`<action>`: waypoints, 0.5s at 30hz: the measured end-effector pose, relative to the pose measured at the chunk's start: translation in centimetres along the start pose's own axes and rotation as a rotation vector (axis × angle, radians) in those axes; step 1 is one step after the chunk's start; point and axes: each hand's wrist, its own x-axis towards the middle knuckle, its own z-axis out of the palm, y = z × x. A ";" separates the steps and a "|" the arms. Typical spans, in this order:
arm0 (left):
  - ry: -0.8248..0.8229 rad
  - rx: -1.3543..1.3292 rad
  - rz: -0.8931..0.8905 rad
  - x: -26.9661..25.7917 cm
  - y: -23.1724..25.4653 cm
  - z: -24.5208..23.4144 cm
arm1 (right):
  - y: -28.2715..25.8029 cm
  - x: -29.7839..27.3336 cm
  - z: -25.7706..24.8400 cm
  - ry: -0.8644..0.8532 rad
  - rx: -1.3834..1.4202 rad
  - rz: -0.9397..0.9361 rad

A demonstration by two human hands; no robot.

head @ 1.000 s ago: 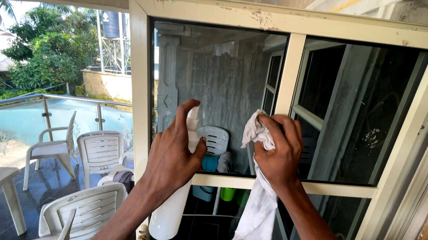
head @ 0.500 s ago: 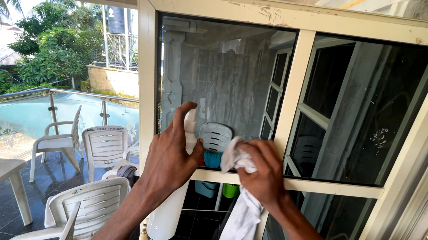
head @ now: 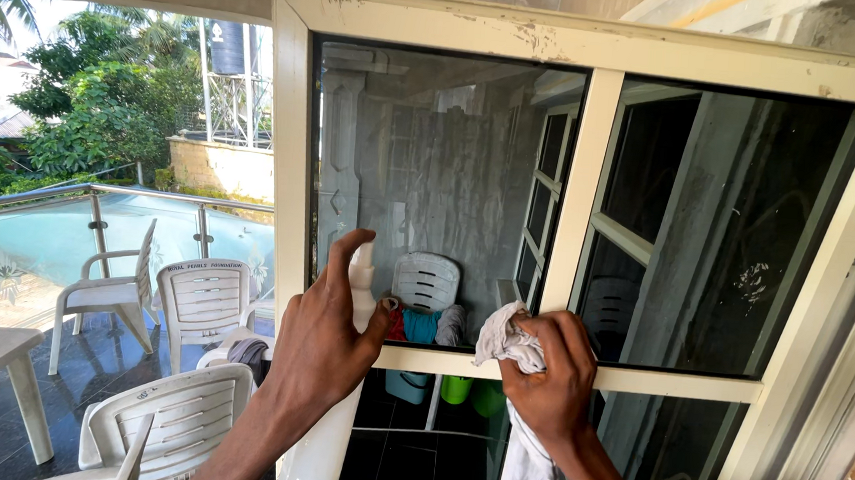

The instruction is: The person cleans a glass door, wiping the glass panes and frame with a cloth while holding a spray bottle.

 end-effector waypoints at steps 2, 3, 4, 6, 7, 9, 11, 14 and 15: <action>-0.022 0.012 -0.062 -0.1 0.2 -0.2 | -0.3 0.3 0.7 0.047 0.076 0.043; -0.048 0.025 -0.126 0.0 0.3 -0.3 | -0.5 0.6 1.1 0.052 0.080 0.036; -0.039 0.027 -0.124 0.1 0.4 -0.3 | -0.7 0.9 1.6 0.067 0.071 0.017; -0.007 0.012 -0.098 -0.2 0.7 -0.3 | -1.2 1.5 2.7 0.089 0.068 -0.011; 0.000 0.014 -0.101 -0.3 0.7 -0.2 | -1.5 1.6 3.2 0.071 0.068 -0.030; 0.024 0.001 -0.093 -0.7 0.6 0.2 | -1.9 1.2 4.1 0.049 0.071 -0.047; 0.062 0.001 -0.067 -1.4 0.3 0.6 | -2.1 0.3 4.6 -0.039 0.176 -0.131; 0.071 0.009 -0.111 -2.3 -0.1 1.0 | -1.1 -0.4 4.1 -0.153 0.202 -0.101; 0.042 0.020 -0.177 -2.6 -0.3 1.1 | -0.9 -0.4 3.8 -0.160 0.210 -0.101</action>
